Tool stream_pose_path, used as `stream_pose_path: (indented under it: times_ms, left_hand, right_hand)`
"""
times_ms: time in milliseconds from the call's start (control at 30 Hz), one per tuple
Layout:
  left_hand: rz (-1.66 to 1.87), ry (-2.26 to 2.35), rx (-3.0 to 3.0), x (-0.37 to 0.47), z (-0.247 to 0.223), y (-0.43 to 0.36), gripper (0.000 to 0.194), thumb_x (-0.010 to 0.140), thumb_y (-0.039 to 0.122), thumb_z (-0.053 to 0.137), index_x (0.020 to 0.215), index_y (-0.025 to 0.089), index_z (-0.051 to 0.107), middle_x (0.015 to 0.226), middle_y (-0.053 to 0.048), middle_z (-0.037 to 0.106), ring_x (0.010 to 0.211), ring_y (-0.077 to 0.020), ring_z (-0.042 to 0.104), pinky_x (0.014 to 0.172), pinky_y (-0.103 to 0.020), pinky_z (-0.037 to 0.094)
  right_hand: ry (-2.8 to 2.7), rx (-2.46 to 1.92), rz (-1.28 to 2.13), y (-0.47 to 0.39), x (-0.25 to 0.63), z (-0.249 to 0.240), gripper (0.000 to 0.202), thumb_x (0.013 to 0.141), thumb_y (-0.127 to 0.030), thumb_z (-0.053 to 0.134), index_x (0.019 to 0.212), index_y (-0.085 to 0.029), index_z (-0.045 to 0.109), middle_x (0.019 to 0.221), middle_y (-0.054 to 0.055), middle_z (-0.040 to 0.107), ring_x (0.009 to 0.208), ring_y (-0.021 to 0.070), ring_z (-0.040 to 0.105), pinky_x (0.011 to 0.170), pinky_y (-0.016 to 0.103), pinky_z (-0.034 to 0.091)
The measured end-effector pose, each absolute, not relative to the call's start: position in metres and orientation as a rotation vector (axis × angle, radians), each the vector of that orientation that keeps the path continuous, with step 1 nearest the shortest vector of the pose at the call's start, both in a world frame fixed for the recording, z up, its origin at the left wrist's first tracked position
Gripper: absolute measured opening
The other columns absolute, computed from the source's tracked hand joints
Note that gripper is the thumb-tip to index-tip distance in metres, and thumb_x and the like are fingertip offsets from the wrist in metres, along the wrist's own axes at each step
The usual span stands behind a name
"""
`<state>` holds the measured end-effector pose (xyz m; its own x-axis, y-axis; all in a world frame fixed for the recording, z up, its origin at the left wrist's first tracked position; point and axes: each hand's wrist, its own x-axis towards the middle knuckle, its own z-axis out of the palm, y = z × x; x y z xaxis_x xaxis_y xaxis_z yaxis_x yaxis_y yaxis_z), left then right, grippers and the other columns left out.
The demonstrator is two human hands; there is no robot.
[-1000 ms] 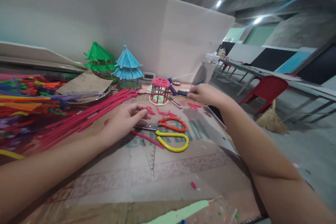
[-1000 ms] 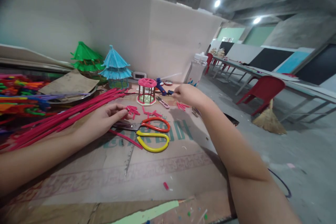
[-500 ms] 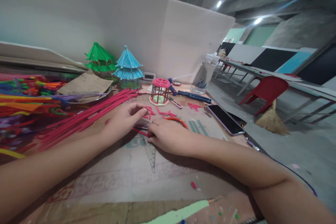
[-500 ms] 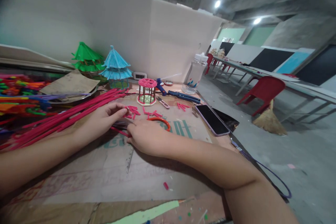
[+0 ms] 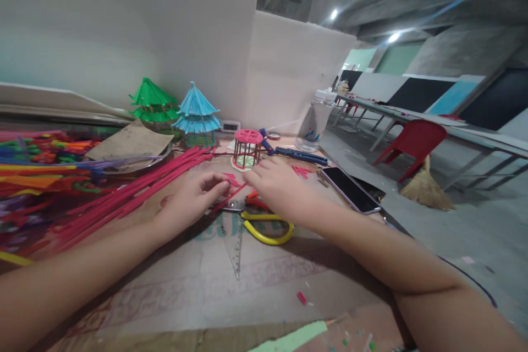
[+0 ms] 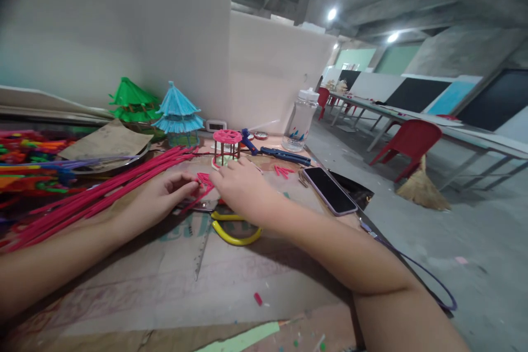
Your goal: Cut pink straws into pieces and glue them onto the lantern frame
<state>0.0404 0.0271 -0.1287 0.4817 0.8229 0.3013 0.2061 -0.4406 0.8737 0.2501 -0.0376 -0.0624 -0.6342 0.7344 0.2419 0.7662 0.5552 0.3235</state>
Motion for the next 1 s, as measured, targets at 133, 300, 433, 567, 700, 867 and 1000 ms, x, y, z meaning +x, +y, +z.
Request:
stream_pose_path:
  times_ms: [133, 300, 433, 567, 700, 867, 1000]
  left_hand:
    - [0.909, 0.816, 1.911, 0.041, -0.131, 0.025, 0.03, 0.09, 0.05, 0.063, 0.09, 0.02, 0.069, 0.085, -0.002, 0.07, 0.077, -0.0178, 0.065, 0.071, -0.027, 0.052]
    - [0.861, 0.755, 1.778, 0.043, -0.136, 0.028, 0.036, 0.085, 0.053, 0.067, 0.09, 0.018, 0.068, 0.088, -0.004, 0.072, 0.079, -0.0177, 0.068, 0.074, -0.029, 0.055]
    - [0.824, 0.787, 1.732, 0.044, -0.135, 0.029, 0.038, 0.08, 0.05, 0.072, 0.097, 0.016, 0.07, 0.091, -0.005, 0.074, 0.083, -0.0193, 0.07, 0.078, -0.031, 0.056]
    - [0.77, 0.787, 1.786, 0.044, -0.133, 0.027, 0.037, 0.08, 0.048, 0.072, 0.101, 0.017, 0.073, 0.09, -0.005, 0.076, 0.083, -0.0202, 0.07, 0.08, -0.033, 0.056]
    - [0.767, 0.764, 1.728, 0.045, -0.132, 0.025, 0.033, 0.079, 0.046, 0.074, 0.092, 0.016, 0.074, 0.086, -0.005, 0.076, 0.082, -0.0197, 0.071, 0.081, -0.033, 0.057]
    - [0.826, 0.728, 1.562, 0.045, -0.131, 0.027, 0.04, 0.076, 0.051, 0.077, 0.092, 0.015, 0.07, 0.09, -0.007, 0.077, 0.081, -0.0191, 0.072, 0.078, -0.032, 0.058]
    - [0.854, 0.73, 1.608, 0.045, -0.133, 0.03, 0.039, 0.077, 0.051, 0.075, 0.093, 0.016, 0.07, 0.089, -0.006, 0.077, 0.079, -0.0188, 0.071, 0.076, -0.031, 0.057]
  right_hand:
    - [-2.538, -1.162, -0.604, -0.019, 0.272, -0.058, 0.026, 0.098, -0.007, 0.044, 0.112, -0.012, 0.066, 0.099, 0.011, 0.072, 0.094, 0.0235, 0.058, 0.082, 0.035, 0.036]
    - [-2.388, -1.041, -0.641, -0.011, 0.281, -0.056, 0.027, 0.101, -0.011, 0.044, 0.103, -0.015, 0.07, 0.093, 0.01, 0.073, 0.088, 0.0227, 0.059, 0.081, 0.036, 0.037]
    - [-2.348, -0.961, -0.704, -0.01, 0.278, -0.058, 0.026, 0.101, -0.012, 0.044, 0.1, -0.017, 0.07, 0.089, 0.008, 0.073, 0.085, 0.0224, 0.06, 0.08, 0.036, 0.04]
    - [-2.311, -0.922, -0.726, -0.011, 0.275, -0.058, 0.024, 0.101, -0.014, 0.046, 0.098, -0.019, 0.069, 0.085, 0.007, 0.073, 0.082, 0.0224, 0.062, 0.08, 0.038, 0.044]
    - [-2.068, -0.875, -0.687, -0.019, 0.271, -0.055, 0.022, 0.098, -0.021, 0.052, 0.117, -0.025, 0.062, 0.114, 0.01, 0.069, 0.109, 0.0273, 0.062, 0.095, 0.046, 0.047]
    - [-1.825, -0.873, -0.192, -0.022, 0.254, -0.078, 0.022, 0.094, -0.027, 0.059, 0.115, -0.023, 0.057, 0.11, 0.009, 0.066, 0.103, 0.0245, 0.064, 0.093, 0.045, 0.052]
    - [-1.765, -1.122, 0.571, -0.005, 0.239, -0.121, 0.029, 0.094, -0.033, 0.057, 0.119, -0.019, 0.057, 0.085, 0.003, 0.066, 0.075, 0.0174, 0.065, 0.067, 0.031, 0.055]
